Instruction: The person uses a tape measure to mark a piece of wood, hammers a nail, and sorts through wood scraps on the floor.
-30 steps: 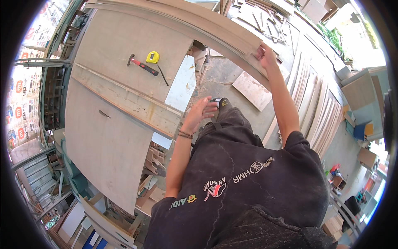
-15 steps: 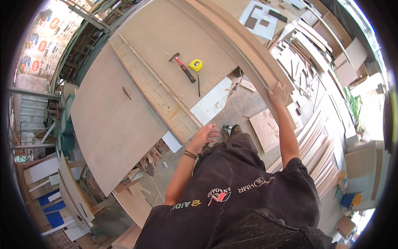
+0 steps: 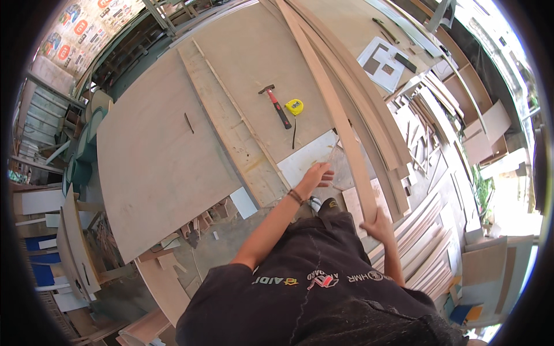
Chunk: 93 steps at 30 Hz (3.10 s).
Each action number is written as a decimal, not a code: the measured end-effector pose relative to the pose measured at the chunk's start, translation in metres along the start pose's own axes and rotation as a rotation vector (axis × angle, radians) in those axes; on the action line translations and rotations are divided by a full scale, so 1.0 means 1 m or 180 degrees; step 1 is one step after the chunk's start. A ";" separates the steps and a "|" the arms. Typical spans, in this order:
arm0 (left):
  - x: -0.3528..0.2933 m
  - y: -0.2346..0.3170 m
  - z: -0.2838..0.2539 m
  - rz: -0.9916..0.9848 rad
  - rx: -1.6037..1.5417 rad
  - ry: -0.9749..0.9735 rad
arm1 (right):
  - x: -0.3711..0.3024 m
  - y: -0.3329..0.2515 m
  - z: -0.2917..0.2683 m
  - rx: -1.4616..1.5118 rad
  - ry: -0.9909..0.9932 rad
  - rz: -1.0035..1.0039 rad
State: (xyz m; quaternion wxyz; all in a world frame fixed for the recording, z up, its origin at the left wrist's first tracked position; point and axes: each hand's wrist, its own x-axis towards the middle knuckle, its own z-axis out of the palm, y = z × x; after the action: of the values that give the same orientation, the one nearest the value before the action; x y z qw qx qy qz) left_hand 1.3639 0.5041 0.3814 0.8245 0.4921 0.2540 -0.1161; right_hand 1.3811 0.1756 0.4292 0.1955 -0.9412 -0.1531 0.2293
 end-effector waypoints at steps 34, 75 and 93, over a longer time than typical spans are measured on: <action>-0.092 -0.016 -0.136 0.1772 -0.2615 0.4520 | 0.134 -0.064 0.011 -0.0581 -0.0819 -0.2743; -0.434 -0.142 -0.528 0.0086 0.3371 0.4866 | 0.087 -0.489 0.322 -0.2031 0.0088 -0.4037; -0.391 -0.143 -0.595 0.1334 0.3481 0.4404 | 0.135 -0.493 0.309 -0.1896 0.0073 -0.3850</action>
State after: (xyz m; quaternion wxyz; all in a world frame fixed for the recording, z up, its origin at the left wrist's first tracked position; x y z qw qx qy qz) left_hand 0.7898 0.9294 0.2523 0.1431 0.8111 0.5074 0.2535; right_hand 1.2461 0.7504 0.3420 0.0232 -0.7058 -0.7078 0.0174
